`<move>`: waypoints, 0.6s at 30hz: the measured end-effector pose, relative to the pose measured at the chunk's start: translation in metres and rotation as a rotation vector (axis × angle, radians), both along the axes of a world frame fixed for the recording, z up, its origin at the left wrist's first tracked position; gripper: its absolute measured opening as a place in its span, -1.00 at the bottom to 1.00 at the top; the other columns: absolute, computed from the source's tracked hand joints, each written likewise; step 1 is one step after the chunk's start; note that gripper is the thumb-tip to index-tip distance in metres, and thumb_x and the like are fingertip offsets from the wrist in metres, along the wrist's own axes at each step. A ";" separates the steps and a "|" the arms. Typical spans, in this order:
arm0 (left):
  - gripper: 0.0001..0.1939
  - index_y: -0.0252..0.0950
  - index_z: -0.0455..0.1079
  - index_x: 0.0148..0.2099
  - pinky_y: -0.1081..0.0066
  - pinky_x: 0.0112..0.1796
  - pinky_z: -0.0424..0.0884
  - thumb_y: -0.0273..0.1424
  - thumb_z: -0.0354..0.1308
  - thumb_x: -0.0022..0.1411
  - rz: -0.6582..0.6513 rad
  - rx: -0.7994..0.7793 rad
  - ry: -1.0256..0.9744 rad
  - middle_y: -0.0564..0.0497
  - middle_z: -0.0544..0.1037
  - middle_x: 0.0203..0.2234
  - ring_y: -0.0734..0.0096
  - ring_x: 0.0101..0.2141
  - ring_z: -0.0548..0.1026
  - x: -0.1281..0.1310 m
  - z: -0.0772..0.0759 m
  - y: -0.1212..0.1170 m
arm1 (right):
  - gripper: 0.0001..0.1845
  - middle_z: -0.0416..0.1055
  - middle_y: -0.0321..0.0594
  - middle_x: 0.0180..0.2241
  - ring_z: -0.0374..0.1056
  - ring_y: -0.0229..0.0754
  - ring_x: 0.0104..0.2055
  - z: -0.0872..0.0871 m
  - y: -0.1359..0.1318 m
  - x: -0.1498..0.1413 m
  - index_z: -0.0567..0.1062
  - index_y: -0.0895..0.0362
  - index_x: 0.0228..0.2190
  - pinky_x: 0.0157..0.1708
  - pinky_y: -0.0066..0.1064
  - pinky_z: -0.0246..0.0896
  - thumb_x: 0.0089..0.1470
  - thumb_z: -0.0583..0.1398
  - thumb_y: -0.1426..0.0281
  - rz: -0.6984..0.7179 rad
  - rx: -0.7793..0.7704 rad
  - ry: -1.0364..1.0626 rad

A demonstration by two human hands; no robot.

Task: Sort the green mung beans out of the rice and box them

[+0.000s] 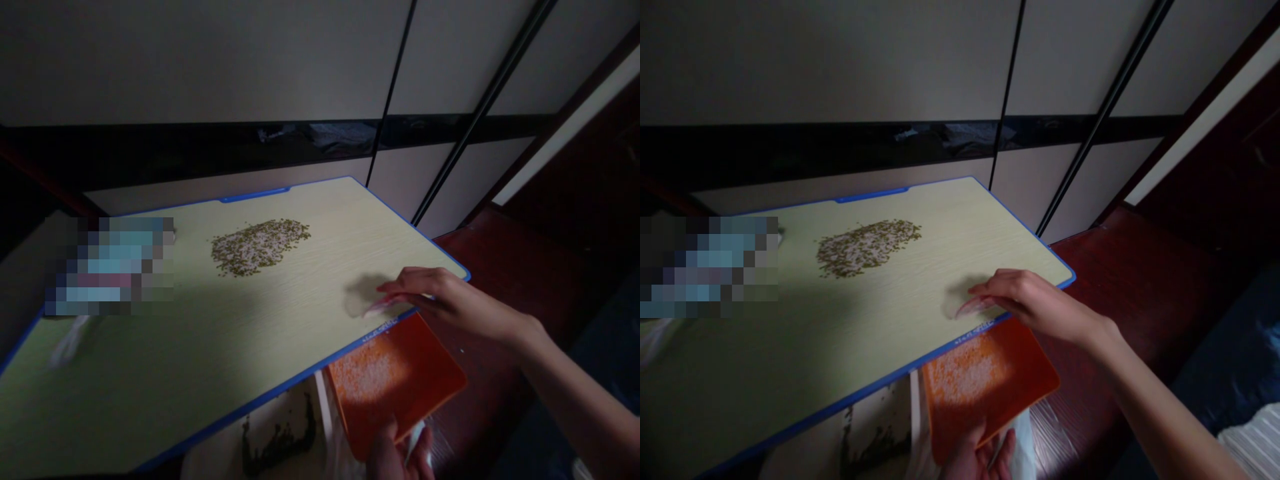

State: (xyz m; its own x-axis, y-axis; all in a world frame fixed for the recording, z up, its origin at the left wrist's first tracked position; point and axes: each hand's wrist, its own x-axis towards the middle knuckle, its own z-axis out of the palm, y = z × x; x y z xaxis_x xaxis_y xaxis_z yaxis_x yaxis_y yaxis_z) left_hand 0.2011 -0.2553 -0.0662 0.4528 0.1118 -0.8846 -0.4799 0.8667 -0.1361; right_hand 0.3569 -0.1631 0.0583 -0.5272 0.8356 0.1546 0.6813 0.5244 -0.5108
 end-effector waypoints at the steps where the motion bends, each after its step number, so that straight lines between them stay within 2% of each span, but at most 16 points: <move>1: -0.78 -0.28 0.24 -0.58 0.68 -0.75 0.10 -0.48 0.17 0.05 -0.004 0.000 -0.001 0.09 0.42 -0.75 0.55 -0.66 0.45 0.000 -0.001 0.000 | -0.70 0.48 -0.14 -0.25 0.38 -0.24 -0.22 -0.003 0.005 0.002 0.44 0.16 -0.10 -0.25 -0.46 0.24 0.15 0.04 0.48 -0.011 -0.018 0.029; 6: -0.74 -0.25 0.21 -0.61 0.62 -0.72 0.14 -0.49 0.17 0.05 0.015 0.001 0.065 0.11 0.38 -0.76 0.45 -0.59 0.50 0.002 -0.010 -0.003 | -0.73 0.51 -0.11 -0.22 0.42 -0.19 -0.22 -0.024 0.025 0.011 0.50 0.21 -0.19 -0.23 -0.41 0.29 0.09 0.12 0.38 -0.135 -0.109 0.155; 9: -0.75 -0.26 0.20 -0.59 0.63 -0.72 0.12 -0.47 0.17 0.06 -0.010 -0.022 0.093 0.14 0.37 -0.76 0.47 -0.60 0.50 0.004 -0.018 -0.005 | -0.72 0.53 -0.14 -0.29 0.42 -0.20 -0.29 -0.031 0.028 0.012 0.50 0.22 -0.19 -0.29 -0.40 0.31 0.09 0.11 0.36 -0.145 -0.189 0.203; 13: -0.76 -0.23 0.18 -0.56 0.61 -0.73 0.14 -0.43 0.14 0.09 0.023 -0.036 0.158 0.12 0.38 -0.74 0.44 -0.60 0.51 0.006 -0.031 -0.009 | -0.70 0.51 -0.17 -0.36 0.40 -0.25 -0.38 -0.033 0.027 0.009 0.48 0.26 -0.19 -0.39 -0.45 0.30 0.08 0.11 0.35 -0.115 -0.319 0.223; 16: -0.78 -0.21 0.19 -0.55 0.56 -0.72 0.17 -0.42 0.17 0.05 0.035 -0.010 0.183 0.07 0.41 -0.71 0.33 -0.52 0.54 0.004 -0.042 -0.012 | -0.72 0.50 -0.19 -0.39 0.37 -0.27 -0.39 -0.032 0.027 0.007 0.49 0.27 -0.23 -0.40 -0.46 0.28 0.09 0.11 0.36 -0.089 -0.317 0.215; 18: -0.79 -0.23 0.22 -0.55 0.57 -0.69 0.20 -0.40 0.21 0.01 0.004 0.073 0.139 0.05 0.45 -0.68 0.35 -0.49 0.55 0.001 -0.048 -0.013 | -0.73 0.49 -0.19 -0.40 0.36 -0.28 -0.40 -0.031 0.025 0.005 0.50 0.27 -0.25 -0.39 -0.46 0.28 0.09 0.10 0.36 -0.073 -0.305 0.206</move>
State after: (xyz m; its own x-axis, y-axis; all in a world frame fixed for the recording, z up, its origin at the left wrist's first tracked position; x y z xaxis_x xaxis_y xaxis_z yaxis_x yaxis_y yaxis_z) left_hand 0.2017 -0.2687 -0.1146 0.3259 0.1793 -0.9283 -0.4931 0.8699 -0.0051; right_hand 0.3620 -0.1379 0.0274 -0.4485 0.8937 -0.0104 0.5777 0.2810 -0.7664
